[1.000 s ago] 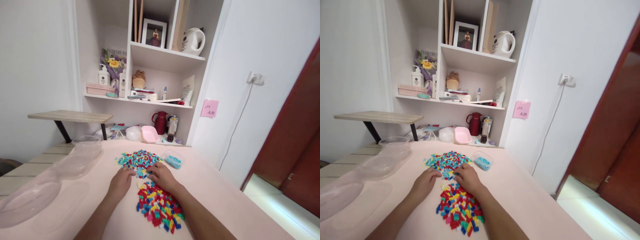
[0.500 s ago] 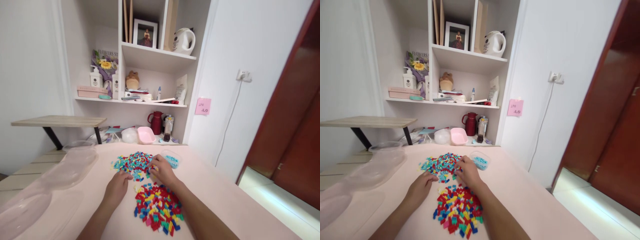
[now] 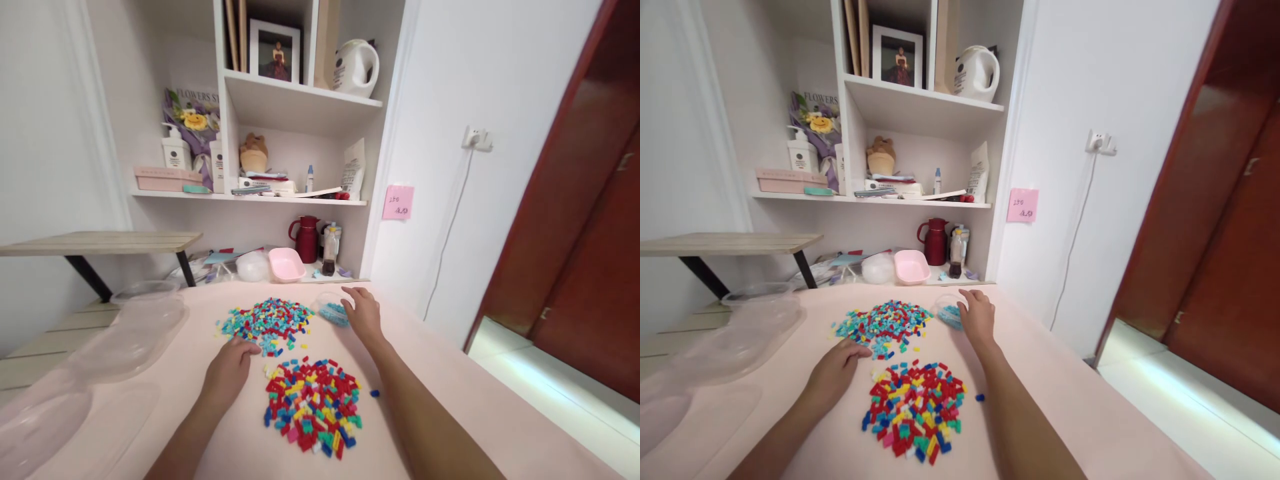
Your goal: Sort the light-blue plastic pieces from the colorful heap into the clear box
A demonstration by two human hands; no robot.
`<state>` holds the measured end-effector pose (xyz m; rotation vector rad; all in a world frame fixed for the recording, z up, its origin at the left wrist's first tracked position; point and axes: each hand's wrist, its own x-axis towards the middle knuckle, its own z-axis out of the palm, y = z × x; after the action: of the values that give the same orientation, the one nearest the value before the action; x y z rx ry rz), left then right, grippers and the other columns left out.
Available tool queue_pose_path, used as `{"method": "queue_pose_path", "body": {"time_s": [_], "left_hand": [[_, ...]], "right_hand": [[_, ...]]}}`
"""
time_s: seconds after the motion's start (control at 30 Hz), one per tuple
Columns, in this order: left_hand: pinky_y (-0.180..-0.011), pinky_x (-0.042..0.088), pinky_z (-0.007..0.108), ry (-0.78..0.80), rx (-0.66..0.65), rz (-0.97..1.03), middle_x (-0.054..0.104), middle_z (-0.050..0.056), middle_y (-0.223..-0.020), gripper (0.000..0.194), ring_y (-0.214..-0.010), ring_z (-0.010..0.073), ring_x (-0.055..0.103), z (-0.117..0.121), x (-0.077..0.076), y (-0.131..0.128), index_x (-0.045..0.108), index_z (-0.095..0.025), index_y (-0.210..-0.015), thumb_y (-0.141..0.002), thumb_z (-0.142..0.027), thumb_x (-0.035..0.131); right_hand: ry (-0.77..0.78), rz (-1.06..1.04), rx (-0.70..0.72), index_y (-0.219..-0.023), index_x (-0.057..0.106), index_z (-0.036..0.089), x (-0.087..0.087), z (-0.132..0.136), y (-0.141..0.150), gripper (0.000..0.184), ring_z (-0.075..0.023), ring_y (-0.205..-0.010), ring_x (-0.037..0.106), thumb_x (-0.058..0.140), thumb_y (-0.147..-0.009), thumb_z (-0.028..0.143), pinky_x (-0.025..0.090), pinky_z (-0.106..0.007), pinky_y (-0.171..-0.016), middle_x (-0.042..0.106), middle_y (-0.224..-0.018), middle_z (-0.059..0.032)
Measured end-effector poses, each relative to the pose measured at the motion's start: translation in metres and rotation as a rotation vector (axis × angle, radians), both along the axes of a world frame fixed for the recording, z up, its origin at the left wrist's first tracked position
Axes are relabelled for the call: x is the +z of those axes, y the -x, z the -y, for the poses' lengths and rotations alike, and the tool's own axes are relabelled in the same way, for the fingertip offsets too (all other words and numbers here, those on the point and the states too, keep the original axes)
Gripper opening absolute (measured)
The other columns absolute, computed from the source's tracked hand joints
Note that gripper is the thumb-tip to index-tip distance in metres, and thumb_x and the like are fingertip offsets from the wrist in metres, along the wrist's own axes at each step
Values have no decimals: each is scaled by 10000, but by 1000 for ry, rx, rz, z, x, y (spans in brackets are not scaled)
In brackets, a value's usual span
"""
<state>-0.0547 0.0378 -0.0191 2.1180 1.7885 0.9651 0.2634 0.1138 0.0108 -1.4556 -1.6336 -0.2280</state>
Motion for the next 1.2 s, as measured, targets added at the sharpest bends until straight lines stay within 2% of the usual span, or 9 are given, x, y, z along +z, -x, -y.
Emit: {"method": "queue_pose_path", "body": {"time_s": [0.1, 0.2, 0.27, 0.33, 0.47, 0.83, 1.2], "left_hand": [[-895, 452, 281, 8, -1, -6, 669, 20, -994, 375, -980, 159, 614, 2, 0, -1, 721, -238, -900, -842, -100, 377], [-850, 457, 270, 11, -7, -8, 654, 21, -988, 390, -962, 155, 607, 4, 1, -2, 719, -258, -955, -842, -92, 384], [-836, 451, 262, 12, -16, -13, 644, 20, -973, 399, -958, 154, 598, 4, 2, -3, 720, -272, -973, -834, -81, 398], [-830, 443, 254, 12, -27, -22, 633, 19, -956, 398, -960, 152, 588, 5, 4, -4, 720, -282, -979, -831, -81, 411], [-817, 437, 245, 18, -38, -36, 620, 22, -948, 390, -960, 152, 578, 7, 6, -5, 719, -293, -988, -838, -97, 417], [-797, 438, 232, 24, -39, -9, 621, 14, -977, 329, -918, 141, 600, 9, 6, -7, 701, -281, -989, -851, -150, 433], [-862, 442, 256, 17, -26, 38, 644, 14, -1015, 331, -978, 147, 606, 1, -1, -3, 696, -251, -933, -848, -122, 404]], "right_hand": [[-11, 2, 327, -1019, 676, 229, 4, 10, 28, 247, -207, -929, 583, 469, -884, 211, 434, -354, -850, 659, -986, -64], [35, 118, 640, -1014, 680, 240, 1, 23, 64, 267, -184, -915, 588, 450, -896, 175, 442, -326, -846, 675, -971, -45], [62, 240, 757, -1096, 656, 246, -6, 30, 85, 320, -185, -950, 576, 433, -894, 138, 432, -329, -857, 667, -1025, -50], [81, 349, 811, -1140, 638, 246, -13, 34, 102, 347, -193, -975, 563, 466, -865, 122, 421, -330, -864, 657, -1050, -56], [117, 473, 781, -1109, 652, 246, -18, 36, 112, 343, -205, -976, 549, 529, -817, 117, 403, -331, -871, 654, -1026, -62], [321, 342, 716, -949, 711, 261, -9, 33, 82, 238, -174, -889, 632, 499, -855, 209, 442, -267, -797, 719, -952, -8], [273, 357, 671, -1062, 687, 321, -15, 32, 85, 280, -151, -870, 619, 533, -850, 223, 444, -242, -776, 670, -988, -11]]}}
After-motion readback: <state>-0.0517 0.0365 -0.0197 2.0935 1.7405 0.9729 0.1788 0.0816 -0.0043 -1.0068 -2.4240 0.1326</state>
